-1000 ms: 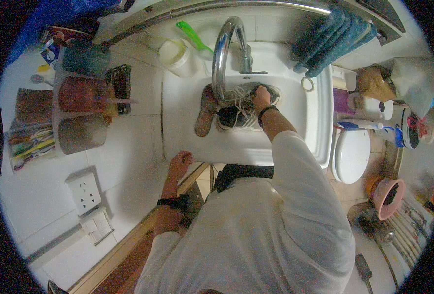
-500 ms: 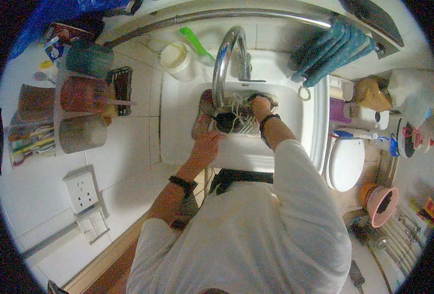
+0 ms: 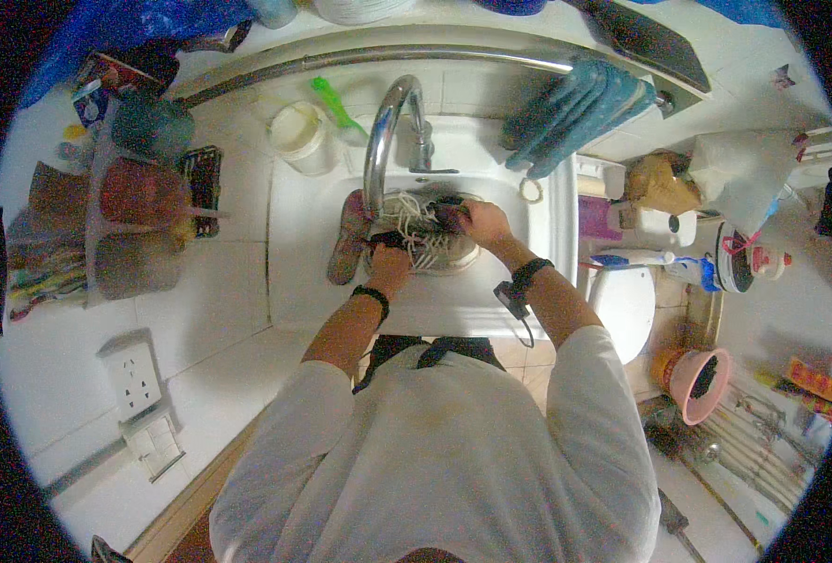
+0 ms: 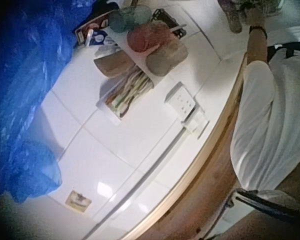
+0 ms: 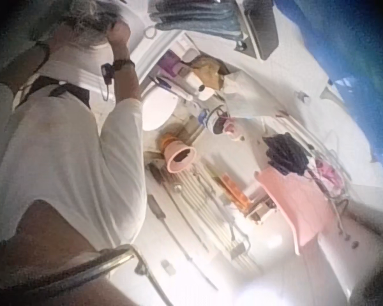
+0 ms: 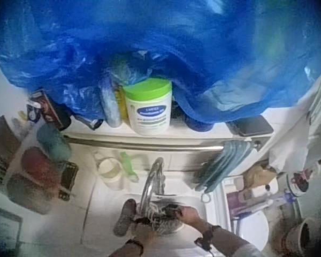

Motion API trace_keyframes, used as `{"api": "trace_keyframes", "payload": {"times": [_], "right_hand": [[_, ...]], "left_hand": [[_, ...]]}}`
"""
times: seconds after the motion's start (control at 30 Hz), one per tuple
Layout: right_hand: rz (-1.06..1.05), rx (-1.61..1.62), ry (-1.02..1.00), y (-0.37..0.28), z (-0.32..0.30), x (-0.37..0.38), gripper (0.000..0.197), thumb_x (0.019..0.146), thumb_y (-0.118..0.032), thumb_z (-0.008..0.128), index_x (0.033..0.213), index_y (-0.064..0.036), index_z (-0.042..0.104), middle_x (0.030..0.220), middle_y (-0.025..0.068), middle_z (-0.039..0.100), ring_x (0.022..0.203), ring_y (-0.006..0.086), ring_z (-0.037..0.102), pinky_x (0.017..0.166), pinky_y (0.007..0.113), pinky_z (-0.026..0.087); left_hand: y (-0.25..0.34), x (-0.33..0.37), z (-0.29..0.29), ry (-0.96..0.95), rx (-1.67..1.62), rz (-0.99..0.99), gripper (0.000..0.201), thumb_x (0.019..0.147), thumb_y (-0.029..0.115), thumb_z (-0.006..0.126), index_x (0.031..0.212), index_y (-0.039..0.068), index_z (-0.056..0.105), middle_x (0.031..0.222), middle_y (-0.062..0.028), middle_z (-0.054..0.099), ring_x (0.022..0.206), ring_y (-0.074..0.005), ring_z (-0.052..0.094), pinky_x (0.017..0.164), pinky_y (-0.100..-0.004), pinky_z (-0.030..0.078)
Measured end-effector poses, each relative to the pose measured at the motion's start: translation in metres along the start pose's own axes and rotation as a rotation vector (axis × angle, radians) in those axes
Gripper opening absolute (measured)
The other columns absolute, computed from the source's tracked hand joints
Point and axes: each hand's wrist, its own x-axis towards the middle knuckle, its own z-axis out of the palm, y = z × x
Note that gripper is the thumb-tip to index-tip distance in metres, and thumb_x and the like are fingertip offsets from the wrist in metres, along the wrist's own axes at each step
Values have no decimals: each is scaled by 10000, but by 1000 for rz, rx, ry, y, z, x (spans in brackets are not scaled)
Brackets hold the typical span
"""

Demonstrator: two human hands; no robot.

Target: The person is cleaning a pair of sneakers in a bathroom sink using water and a small brush.

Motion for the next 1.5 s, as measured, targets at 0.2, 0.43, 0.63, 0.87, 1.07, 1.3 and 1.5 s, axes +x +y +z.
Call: {"api": "trace_keyframes", "payload": {"times": [0.2, 0.43, 0.63, 0.87, 1.07, 1.3, 1.5], "right_hand": [[61, 317, 91, 17, -40, -25, 189, 797, -184, 569, 893, -24, 595, 727, 195, 604, 660, 332, 592, 620, 380, 464], [113, 440, 42, 24, -67, -37, 185, 825, -155, 572, 938, -11, 599, 827, 159, 630, 731, 248, 607, 702, 325, 468], [105, 401, -41, 7, -97, -16, 234, 835, -172, 570, 965, 23, 579, 827, 105, 615, 738, 154, 565, 676, 287, 457], [105, 974, -252, -59, -73, -8, 226, 853, -246, 590, 921, -31, 577, 776, 29, 590, 686, 106, 542, 609, 254, 452], [224, 1356, -454, -106, -13, -20, 279, 863, -142, 563, 1087, 17, 511, 950, 89, 600, 849, 203, 612, 739, 318, 536], [256, 1011, -669, -122, 27, -35, 285, 889, -184, 503, 1121, -19, 516, 921, 116, 634, 895, 231, 622, 730, 340, 517], [336, 914, -727, -114, 52, -24, 262, 876, -242, 527, 1052, -49, 551, 919, 84, 625, 856, 204, 623, 714, 327, 514]], "left_hand": [[5, 0, -3, 125, 112, 65, 228, 806, 108, 592, 584, 72, 557, 544, -54, 495, 570, -195, 522, 608, -351, 442], [-1, 8, -4, 80, 173, 124, 125, 784, 93, 605, 664, 75, 633, 584, -45, 559, 567, -191, 573, 443, -312, 458], [-21, -14, -8, 216, -8, 304, 111, 796, 62, 551, 727, 44, 636, 672, -100, 606, 677, -252, 615, 599, -379, 497], [-23, -51, -91, -78, -1682, -124, 391, 875, 368, 524, 1029, 12, 564, 1030, -175, 606, 949, -260, 590, 801, -359, 471], [-36, -62, -90, -121, -2424, -81, 447, 881, 353, 535, 1167, 21, 448, 1083, -131, 545, 1006, -239, 545, 837, -348, 469], [-74, -66, -70, 687, -1863, -190, 488, 835, 142, 603, 1252, 69, 360, 1099, -122, 522, 970, -200, 531, 753, -326, 481], [-141, -66, -14, 430, -736, -584, 388, 798, 124, 574, 1164, 40, 479, 1034, -166, 590, 924, -292, 577, 795, -369, 456]]}}
